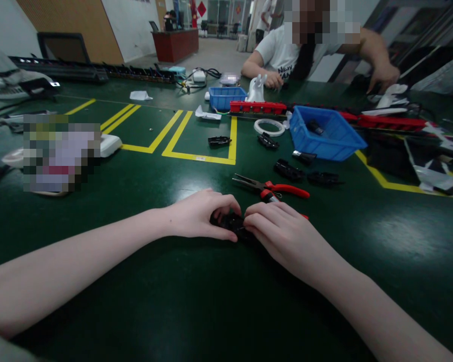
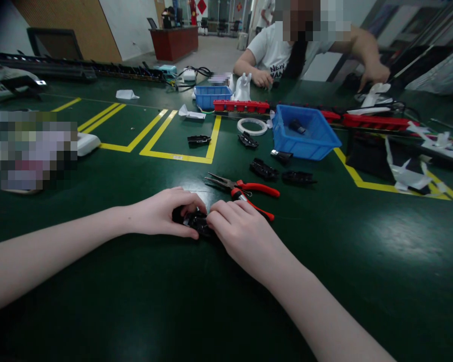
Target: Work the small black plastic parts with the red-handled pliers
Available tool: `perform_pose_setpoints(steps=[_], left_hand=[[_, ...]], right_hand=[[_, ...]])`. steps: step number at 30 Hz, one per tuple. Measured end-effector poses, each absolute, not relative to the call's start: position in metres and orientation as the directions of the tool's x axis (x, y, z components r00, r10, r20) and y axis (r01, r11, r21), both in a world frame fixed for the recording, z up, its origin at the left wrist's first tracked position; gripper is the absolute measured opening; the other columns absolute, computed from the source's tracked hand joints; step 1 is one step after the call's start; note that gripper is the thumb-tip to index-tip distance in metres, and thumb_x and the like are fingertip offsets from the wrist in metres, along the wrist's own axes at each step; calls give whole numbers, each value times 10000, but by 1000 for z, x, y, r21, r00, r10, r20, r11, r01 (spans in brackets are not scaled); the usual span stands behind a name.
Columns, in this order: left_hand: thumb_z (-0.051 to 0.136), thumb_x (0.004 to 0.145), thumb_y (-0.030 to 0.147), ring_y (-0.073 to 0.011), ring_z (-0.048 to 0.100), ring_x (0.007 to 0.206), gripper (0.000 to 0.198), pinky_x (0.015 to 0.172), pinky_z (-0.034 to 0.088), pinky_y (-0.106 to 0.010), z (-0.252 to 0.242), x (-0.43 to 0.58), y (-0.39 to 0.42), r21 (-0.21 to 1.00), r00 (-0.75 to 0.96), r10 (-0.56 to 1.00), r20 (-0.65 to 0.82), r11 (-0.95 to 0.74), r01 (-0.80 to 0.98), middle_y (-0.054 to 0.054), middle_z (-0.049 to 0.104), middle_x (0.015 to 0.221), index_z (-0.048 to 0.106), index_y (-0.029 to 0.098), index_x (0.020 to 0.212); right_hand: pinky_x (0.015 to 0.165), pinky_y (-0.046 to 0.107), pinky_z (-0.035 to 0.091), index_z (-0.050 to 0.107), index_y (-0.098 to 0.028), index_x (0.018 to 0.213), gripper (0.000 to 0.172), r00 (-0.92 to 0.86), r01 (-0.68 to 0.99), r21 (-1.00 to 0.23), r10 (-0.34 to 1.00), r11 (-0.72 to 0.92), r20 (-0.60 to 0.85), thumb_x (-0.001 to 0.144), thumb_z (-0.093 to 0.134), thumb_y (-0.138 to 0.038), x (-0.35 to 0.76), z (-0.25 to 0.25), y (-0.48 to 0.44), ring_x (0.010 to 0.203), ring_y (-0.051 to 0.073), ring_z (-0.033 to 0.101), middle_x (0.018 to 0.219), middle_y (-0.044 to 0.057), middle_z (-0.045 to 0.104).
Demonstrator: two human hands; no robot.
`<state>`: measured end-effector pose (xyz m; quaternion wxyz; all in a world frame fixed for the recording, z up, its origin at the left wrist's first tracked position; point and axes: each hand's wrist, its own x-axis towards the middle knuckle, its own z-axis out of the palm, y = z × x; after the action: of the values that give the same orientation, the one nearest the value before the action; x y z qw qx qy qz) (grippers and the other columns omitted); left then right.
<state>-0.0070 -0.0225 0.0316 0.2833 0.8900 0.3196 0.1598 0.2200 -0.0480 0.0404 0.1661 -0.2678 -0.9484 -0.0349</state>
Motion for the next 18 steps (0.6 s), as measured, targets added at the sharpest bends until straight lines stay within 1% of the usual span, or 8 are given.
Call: perform_pose_setpoints(steps=[4,9,12,14,18], left_hand=[[741,775,476,-117,529,638,436,683,400,-259,29,-6,-22,604,735,670,103,-630,488,58,546,695,589,202,1078],[780,741,456,-119,531,650,462,668,389,-253,28,-4,-23,579,731,676,98,-636,510,57,550,710,576,194,1062],[789,736,437,-118,527,647,457,674,385,-254,29,-3,-24,571,729,677,96,-638,517,58,553,714,572,186,1050],[787,744,422,-118,526,647,438,675,382,-255,31,-3,-24,568,733,675,90,-639,519,57,556,719,571,183,1042],[784,753,397,-121,529,652,407,664,378,-249,33,-3,-25,570,740,668,79,-639,516,55,558,715,574,181,1028]], right_hand=[[864,375,447,626,-171,904,203,-809,508,22,468,861,355,927,434,-108,220,42,-48,872,192,604,988,82,654],[861,387,423,637,-183,901,235,-832,506,77,464,859,304,927,417,-106,218,45,-51,827,201,588,902,69,654],[860,389,407,634,-186,889,239,-835,505,75,466,860,292,940,409,-125,216,45,-52,814,201,576,874,66,656],[860,387,398,626,-187,866,233,-822,516,23,487,856,295,953,413,-152,214,45,-52,805,194,569,862,61,656],[830,377,393,609,-199,829,195,-749,562,-188,592,806,298,957,461,-209,212,41,-50,799,185,555,849,46,655]])
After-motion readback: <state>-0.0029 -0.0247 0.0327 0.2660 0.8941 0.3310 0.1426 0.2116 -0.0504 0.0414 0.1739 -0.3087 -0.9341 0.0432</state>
